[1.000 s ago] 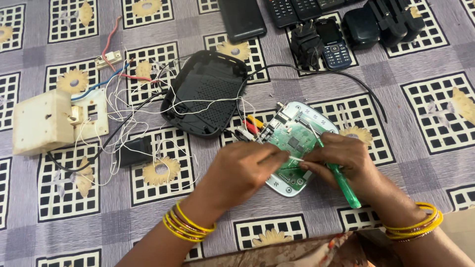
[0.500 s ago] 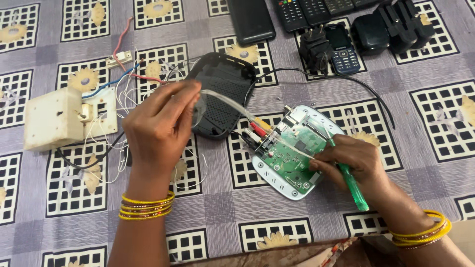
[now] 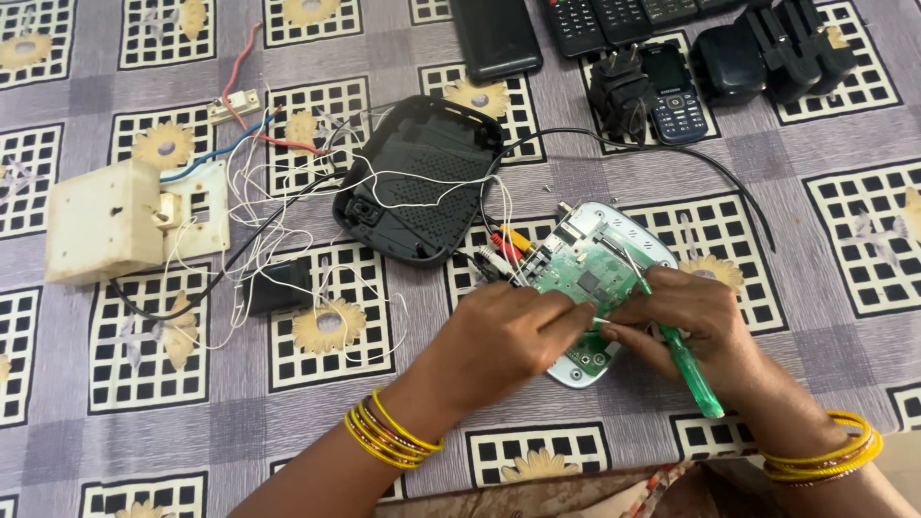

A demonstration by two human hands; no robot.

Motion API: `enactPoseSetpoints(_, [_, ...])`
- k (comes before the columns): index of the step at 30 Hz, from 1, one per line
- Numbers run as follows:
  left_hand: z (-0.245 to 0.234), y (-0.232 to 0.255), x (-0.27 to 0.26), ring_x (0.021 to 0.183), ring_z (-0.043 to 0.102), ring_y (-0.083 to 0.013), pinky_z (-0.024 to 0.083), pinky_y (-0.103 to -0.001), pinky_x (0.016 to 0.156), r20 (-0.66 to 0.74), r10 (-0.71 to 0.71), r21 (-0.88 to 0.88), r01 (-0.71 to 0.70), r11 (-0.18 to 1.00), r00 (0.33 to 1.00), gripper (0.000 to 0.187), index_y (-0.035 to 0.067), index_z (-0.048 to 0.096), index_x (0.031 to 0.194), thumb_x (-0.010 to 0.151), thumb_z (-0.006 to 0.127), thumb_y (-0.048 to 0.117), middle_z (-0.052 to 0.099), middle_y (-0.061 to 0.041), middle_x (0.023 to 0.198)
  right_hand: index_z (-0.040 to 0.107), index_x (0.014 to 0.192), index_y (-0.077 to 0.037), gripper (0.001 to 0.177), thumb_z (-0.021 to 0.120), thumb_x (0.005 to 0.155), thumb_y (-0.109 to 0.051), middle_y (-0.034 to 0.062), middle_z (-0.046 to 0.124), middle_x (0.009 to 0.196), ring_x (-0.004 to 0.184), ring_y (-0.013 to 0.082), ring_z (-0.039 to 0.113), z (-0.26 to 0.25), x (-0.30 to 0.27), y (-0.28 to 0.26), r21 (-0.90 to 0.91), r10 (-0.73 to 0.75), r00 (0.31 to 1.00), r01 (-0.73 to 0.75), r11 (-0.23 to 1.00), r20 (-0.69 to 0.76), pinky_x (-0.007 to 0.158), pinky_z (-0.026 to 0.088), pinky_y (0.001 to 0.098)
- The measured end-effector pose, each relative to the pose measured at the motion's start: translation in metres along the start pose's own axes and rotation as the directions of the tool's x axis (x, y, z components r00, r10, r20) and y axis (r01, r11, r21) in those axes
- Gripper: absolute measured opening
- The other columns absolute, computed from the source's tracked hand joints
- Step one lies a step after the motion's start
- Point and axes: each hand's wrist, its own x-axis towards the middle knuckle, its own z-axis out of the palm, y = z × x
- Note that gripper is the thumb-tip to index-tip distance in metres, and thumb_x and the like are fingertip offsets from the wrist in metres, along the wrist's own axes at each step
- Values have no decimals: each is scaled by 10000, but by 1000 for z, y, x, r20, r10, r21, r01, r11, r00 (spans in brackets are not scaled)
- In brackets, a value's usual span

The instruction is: The person opens the casing of a black electronic device using a screwdriver, revealing the internal circuit board, and then uses the screwdriver to manipulate wires and components on the board.

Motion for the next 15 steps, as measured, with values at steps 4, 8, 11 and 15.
enactPoseSetpoints(4, [-9, -16, -3, 741, 721, -119, 569, -267, 626, -56, -64, -9, 63, 998, 996, 112, 107, 774, 1073, 985, 707, 92, 765, -16, 934, 765, 856, -39, 141, 840, 744, -78, 79, 750, 791, 681, 133, 719, 1, 5, -5, -13, 9, 1000, -9, 1000, 0, 565, 563, 278])
enactPoseSetpoints(8, [-24, -33, -4, 790, 737, -153, 582, -298, 679, -168, -63, 74, 77, 994, 984, 162, 99, 768, 1068, 921, 701, 106, 761, -45, 943, 775, 845, -36, 154, 847, 715, -75, 70, 754, 772, 661, 133, 704, 0, 9, -5, -33, 10, 1000, -10, 999, -12, 544, 541, 286])
enactPoseSetpoints(11, [-34, -47, -4, 738, 720, -150, 560, -283, 616, -188, -120, 88, 139, 986, 975, 102, 105, 780, 1054, 963, 734, 116, 767, -38, 946, 780, 855, -29, 161, 854, 721, -76, 69, 754, 771, 640, 123, 686, 1, 10, -6, -72, 22, 999, -26, 997, -50, 530, 528, 276])
enactPoseSetpoints(15, [-53, -68, -14, 722, 705, -156, 533, -306, 591, -218, -204, 155, 240, 958, 954, 215, 128, 796, 1084, 903, 734, 29, 767, -26, 980, 783, 852, -43, 136, 852, 743, -86, 61, 757, 770, 631, 98, 690, 2, 9, -3, -83, 58, 996, -63, 995, -64, 499, 531, 251])
